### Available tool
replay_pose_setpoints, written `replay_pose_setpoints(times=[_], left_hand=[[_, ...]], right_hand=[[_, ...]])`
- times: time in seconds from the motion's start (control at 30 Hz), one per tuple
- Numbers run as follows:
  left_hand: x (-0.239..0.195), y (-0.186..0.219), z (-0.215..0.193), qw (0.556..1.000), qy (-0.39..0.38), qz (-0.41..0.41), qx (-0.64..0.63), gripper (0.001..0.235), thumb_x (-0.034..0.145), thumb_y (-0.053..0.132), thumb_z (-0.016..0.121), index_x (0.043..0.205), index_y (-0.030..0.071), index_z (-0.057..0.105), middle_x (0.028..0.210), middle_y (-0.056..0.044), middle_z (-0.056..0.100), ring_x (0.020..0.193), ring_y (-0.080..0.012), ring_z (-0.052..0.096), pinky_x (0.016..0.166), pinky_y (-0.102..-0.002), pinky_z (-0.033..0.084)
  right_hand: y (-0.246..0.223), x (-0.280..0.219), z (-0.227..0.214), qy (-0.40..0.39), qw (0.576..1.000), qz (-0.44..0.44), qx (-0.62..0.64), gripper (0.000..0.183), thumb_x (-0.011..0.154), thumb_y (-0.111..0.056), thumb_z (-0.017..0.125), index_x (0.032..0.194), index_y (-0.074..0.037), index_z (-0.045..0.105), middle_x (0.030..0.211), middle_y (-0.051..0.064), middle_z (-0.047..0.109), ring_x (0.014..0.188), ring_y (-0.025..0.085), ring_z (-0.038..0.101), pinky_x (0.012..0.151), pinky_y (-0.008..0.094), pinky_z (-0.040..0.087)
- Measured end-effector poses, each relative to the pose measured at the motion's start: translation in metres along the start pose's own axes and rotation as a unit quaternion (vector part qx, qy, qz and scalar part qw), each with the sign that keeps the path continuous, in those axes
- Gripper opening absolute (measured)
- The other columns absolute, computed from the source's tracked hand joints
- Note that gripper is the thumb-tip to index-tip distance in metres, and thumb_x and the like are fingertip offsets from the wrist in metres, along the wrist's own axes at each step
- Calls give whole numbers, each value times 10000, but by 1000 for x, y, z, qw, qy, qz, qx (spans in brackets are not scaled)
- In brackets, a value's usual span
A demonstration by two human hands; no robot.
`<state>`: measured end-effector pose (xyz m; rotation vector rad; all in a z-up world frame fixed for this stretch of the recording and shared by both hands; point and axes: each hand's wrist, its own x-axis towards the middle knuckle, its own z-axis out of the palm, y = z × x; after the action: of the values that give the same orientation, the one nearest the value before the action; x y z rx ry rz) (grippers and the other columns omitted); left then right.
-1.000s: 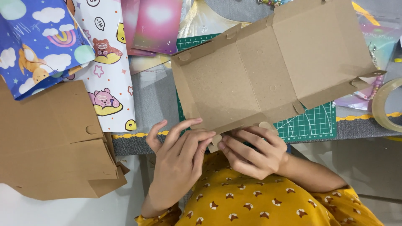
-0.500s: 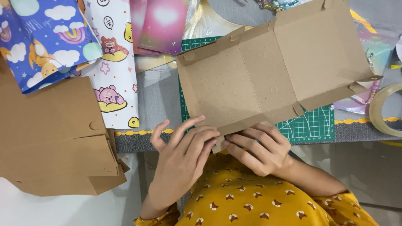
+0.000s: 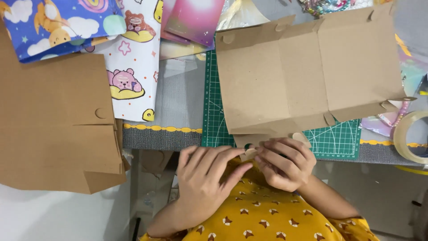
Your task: The person assembles a flat cardboard box by folding the side panels and securing them with clear adhesive tape. They use scissors to cut the tape and press the flaps to ensure the box holds its shape.
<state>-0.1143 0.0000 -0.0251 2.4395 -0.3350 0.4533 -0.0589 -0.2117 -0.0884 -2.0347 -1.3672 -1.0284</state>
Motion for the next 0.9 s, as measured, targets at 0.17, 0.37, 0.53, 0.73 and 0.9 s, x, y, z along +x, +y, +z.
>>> replay_pose_setpoints(times=[0.17,0.37,0.53,0.73,0.9], left_hand=[[-5,-2,12,999,46,2,-13,125,957,258,803,987,158,735,940,27,744,783,-128,654,813,-319,409],[-5,-4,12,998,25,0,-51,80,971,190,789,978,163,715,967,41,738,783,-127,655,842,-324,399],[-12,-4,23,993,-6,-17,-120,164,965,137,797,1089,141,690,1020,40,799,845,-95,730,862,-288,421],[-22,-7,36,978,22,-44,-203,386,960,77,792,1227,96,513,1011,94,803,899,-94,766,957,-328,422],[-22,-8,38,985,54,-12,-165,374,908,106,879,1095,126,556,931,61,751,837,-93,732,933,-300,422]], right_hand=[[-1,1,-5,-27,999,-5,19,114,915,-61,772,920,-85,661,984,114,716,861,255,728,760,377,646],[-7,-8,-13,-65,998,9,22,170,898,-45,820,960,-75,665,1027,111,700,921,256,717,815,400,653],[-12,-17,-10,-63,997,22,42,140,881,-1,749,864,-94,646,998,82,694,885,263,730,780,395,657],[-10,-19,-9,-55,998,-9,38,113,913,-49,740,912,-115,648,1014,100,697,882,278,739,794,392,654],[-9,-16,-13,-65,997,-6,35,104,930,-68,761,961,-95,665,1043,106,696,916,286,734,810,417,657]])
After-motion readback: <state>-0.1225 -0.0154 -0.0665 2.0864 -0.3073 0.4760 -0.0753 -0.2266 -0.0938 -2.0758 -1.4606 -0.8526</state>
